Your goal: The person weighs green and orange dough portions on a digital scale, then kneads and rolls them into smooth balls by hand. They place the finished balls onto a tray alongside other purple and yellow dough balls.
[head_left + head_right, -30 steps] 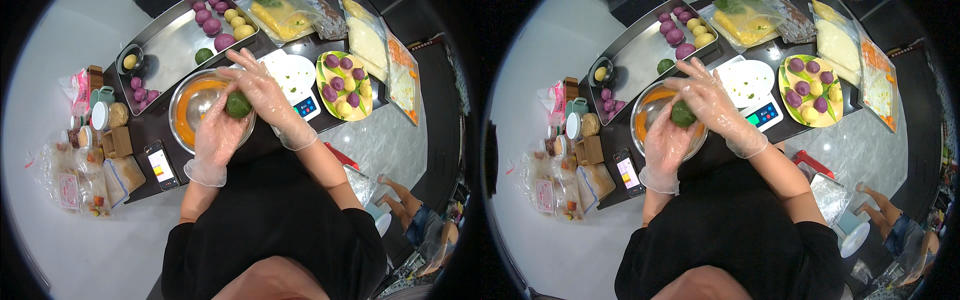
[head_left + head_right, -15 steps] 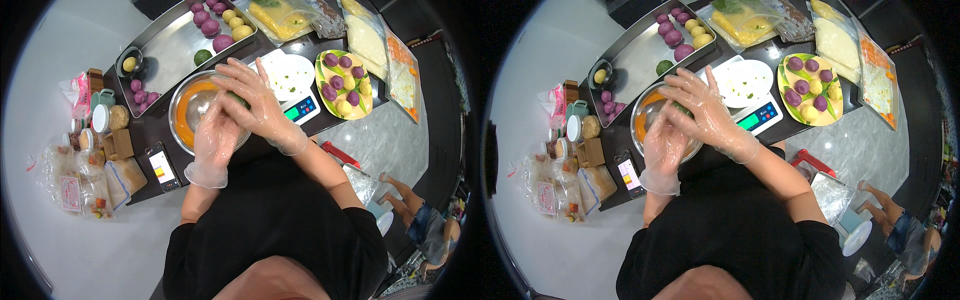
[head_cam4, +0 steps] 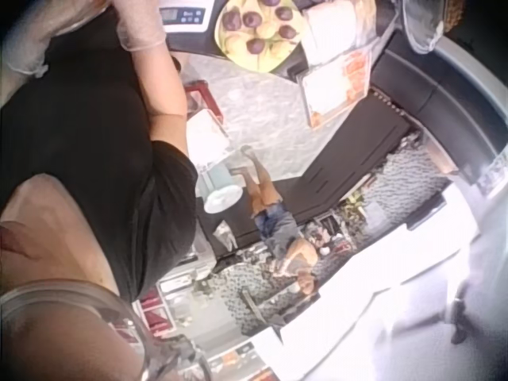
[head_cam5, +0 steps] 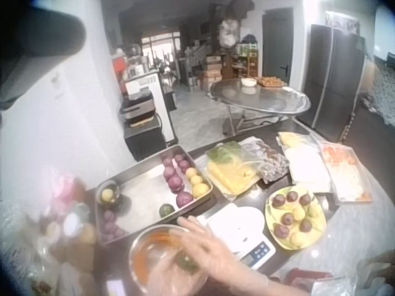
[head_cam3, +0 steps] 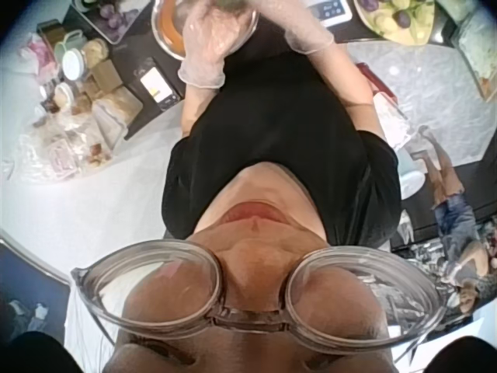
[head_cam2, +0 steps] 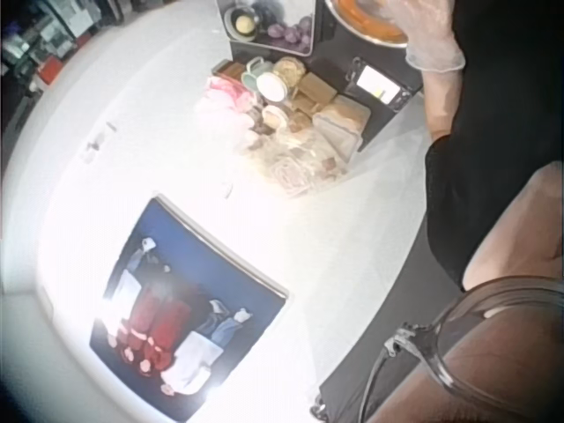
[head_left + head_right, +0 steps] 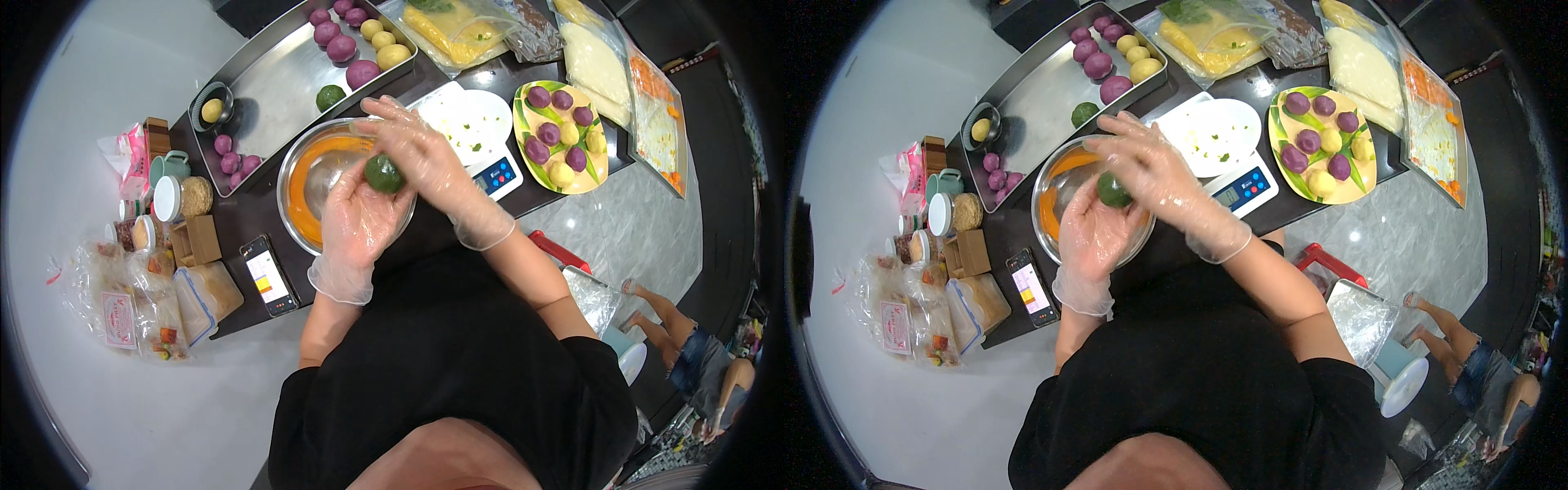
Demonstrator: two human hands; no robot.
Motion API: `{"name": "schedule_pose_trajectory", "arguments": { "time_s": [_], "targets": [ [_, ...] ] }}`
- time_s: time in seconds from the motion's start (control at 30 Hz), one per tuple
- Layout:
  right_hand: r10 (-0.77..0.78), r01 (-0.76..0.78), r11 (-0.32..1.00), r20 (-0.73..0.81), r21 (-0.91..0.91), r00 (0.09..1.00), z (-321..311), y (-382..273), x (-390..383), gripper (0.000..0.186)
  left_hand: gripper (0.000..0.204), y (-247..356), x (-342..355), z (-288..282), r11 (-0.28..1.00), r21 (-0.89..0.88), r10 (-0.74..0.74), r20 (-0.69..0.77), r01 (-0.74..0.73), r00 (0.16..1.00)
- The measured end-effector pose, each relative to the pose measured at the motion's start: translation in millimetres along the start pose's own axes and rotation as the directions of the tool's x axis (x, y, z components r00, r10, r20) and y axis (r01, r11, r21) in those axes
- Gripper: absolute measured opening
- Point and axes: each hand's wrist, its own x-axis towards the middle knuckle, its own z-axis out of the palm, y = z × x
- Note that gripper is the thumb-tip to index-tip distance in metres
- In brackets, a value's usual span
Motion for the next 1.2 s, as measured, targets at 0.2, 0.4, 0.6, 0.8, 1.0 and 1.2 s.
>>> {"name": "schedule_pose_trajectory", "arguments": {
  "time_s": [0.2, 0.4, 0.6, 0.8, 1.0, 1.2],
  "targets": [
    [-0.475, 0.461, 0.871, -0.052, -0.171, 0.879, 47.8, -8.5, -9.3, 0.018, 0.051, -10.4, 11.9, 12.0, 0.972, 0.201, 0.13, -0.016, -0.124, 0.991],
    [-0.464, 0.451, 0.866, -0.013, -0.216, 0.885, 28.2, 6.2, 8.7, 0.016, 0.055, 15.2, -8.0, 15.0, 0.987, 0.15, 0.049, 0.017, -0.051, 0.999],
    [-0.454, 0.448, 0.871, 0.017, -0.202, 0.891, 31.1, 2.2, 5.3, 0.021, 0.051, -8.0, -1.6, 13.5, 0.992, 0.123, 0.008, 0.012, -0.009, 1.0],
    [-0.465, 0.455, 0.874, -0.021, -0.173, 0.885, 38.0, -7.6, -9.5, 0.024, 0.053, -19.6, -6.2, 10.0, 0.913, 0.396, 0.089, 0.037, -0.096, 0.995],
    [-0.562, 0.544, 0.808, -0.023, -0.226, 0.827, 23.9, -2.8, -12.8, 0.024, 0.056, 31.7, 2.0, -10.1, 0.98, 0.2, -0.057, 0.172, 0.022, 0.983],
    [-0.519, 0.491, 0.833, -0.054, -0.256, 0.853, 10.9, 8.1, 2.0, 0.031, 0.052, 13.5, 4.9, -2.3, 0.989, -0.014, -0.141, 0.263, 0.15, 0.955]
  ]
}}
